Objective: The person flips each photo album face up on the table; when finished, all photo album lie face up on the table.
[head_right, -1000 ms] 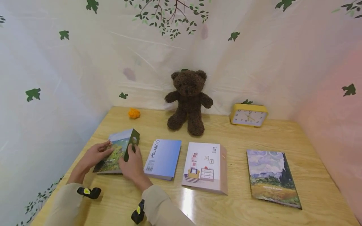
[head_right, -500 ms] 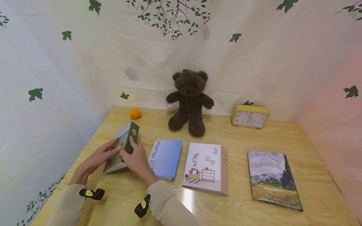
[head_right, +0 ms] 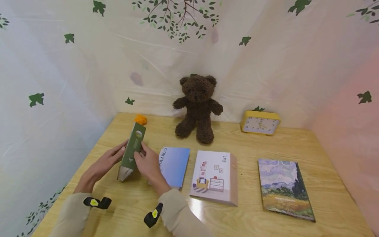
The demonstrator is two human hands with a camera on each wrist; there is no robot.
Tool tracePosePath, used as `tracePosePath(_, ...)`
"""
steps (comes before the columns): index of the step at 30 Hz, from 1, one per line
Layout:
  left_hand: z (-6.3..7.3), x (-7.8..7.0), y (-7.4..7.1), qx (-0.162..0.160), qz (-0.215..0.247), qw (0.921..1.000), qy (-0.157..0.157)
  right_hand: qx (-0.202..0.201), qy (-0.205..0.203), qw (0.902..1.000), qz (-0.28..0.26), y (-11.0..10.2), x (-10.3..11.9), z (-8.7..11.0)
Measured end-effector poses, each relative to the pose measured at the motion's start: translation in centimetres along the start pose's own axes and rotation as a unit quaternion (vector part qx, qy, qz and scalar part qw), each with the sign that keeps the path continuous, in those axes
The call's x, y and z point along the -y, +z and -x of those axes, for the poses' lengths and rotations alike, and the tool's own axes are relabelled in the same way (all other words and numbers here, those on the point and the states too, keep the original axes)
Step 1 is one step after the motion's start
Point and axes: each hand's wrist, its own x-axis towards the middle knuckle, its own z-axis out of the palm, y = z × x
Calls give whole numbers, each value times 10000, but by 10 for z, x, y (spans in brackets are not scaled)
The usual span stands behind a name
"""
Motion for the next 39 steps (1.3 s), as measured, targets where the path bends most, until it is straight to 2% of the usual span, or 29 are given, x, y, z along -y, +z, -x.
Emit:
tracePosePath(5, 5, -8, -5, -8, 244, 9992, 321, -106, -89, 9995, -270, 4, 4, 3)
tracePosePath(12, 13, -6, -14, -169, 429, 9985, 281, -186, -744, 9968, -238, 11, 12, 9)
tracePosePath(18, 18, -3, -21, -317, 191, 9992, 156, -62, -949, 9952, -248, 23, 7, 8)
tracePosePath(23, 20, -7, -25, -494, -91, 9985, 236, 36, -1041, 9942, -263, 31, -4, 7)
tracePosePath(28, 21, -12, -28, -697, -420, 9964, 252, 84, -983, 9948, 257, 38, -14, 7)
tracePosePath(33, 23, -15, -33, -782, -603, 9950, 107, 186, -1064, 9882, 1082, 44, -27, 7)
tracePosePath(39, 28, -15, -45, -933, -1327, 9866, 182, 723, -423, 9850, 1509, 51, -39, 9)
